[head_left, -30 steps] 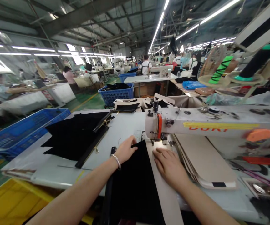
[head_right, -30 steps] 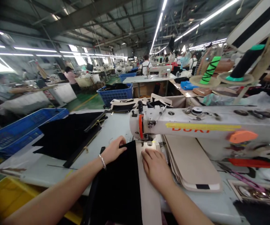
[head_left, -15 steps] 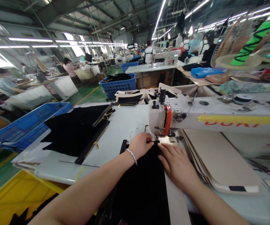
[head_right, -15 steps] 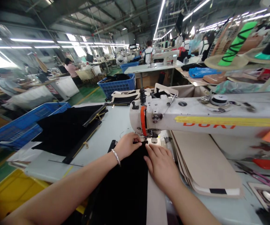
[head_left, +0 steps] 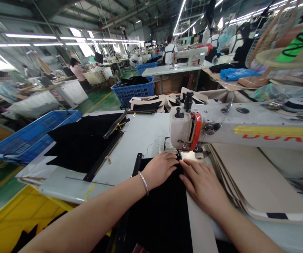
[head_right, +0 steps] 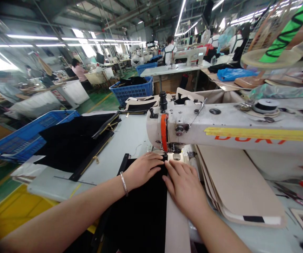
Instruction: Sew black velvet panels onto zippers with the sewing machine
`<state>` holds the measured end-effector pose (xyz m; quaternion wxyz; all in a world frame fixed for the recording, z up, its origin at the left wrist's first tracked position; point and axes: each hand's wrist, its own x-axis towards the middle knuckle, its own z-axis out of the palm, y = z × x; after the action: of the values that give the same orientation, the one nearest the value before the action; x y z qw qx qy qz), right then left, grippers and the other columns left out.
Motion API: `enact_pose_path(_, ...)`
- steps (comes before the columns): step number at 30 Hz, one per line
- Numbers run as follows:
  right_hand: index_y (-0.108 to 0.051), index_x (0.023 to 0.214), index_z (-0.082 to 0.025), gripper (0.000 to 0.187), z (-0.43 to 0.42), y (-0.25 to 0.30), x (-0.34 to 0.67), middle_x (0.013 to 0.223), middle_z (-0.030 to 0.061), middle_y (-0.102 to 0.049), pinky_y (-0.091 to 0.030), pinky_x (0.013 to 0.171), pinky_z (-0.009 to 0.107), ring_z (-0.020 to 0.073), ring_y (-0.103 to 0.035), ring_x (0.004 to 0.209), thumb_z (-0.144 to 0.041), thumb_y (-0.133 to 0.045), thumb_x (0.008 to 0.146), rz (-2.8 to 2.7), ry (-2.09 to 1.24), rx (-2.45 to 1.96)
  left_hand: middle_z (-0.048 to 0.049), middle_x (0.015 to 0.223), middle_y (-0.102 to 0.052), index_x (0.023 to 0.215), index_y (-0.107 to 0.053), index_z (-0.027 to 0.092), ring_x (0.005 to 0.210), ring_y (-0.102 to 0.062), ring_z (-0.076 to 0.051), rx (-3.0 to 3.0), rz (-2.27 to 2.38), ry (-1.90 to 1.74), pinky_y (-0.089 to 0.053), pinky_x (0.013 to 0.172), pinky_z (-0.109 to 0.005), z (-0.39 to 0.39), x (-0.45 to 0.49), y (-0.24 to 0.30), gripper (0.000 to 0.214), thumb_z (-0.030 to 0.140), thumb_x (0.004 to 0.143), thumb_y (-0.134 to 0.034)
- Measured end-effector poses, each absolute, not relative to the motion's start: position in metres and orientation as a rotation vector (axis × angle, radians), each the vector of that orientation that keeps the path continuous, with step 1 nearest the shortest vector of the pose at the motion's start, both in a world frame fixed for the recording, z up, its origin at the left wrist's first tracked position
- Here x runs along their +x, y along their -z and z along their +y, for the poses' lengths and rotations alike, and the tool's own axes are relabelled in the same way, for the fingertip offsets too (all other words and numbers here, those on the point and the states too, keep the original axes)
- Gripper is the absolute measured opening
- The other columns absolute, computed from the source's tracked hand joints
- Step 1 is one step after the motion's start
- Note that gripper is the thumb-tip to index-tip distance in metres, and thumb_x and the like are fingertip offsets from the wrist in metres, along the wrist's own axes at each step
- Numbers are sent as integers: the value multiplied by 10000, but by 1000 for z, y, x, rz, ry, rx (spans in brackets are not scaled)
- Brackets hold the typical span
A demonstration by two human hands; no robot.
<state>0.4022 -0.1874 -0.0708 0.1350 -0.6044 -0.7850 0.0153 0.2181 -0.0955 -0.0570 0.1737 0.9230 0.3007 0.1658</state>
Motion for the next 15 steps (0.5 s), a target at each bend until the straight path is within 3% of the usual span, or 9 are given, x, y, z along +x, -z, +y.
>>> enact_pose_path(9,-436,1391,-230,455,-188,72,401,1368,58,-487,-346,1021,438,251,-442,1219,-396,-406,968,-2259,-4,-1773,-60,1313,-591,1172,-630,162,1269,-484,-171,2647,834,-436,-332,1154,-361,-96,214,66,304,239,960,-426)
enact_pose_path(15,-424,1400,-232,470,-183,73,402,1369,49,-478,-353,1029,450,257,-439,1215,-411,-411,965,-2263,-15,-1783,-43,1248,-629,1142,-644,168,1228,-519,-164,2659,796,-519,-357,1143,-348,-92,218,73,281,222,951,-445)
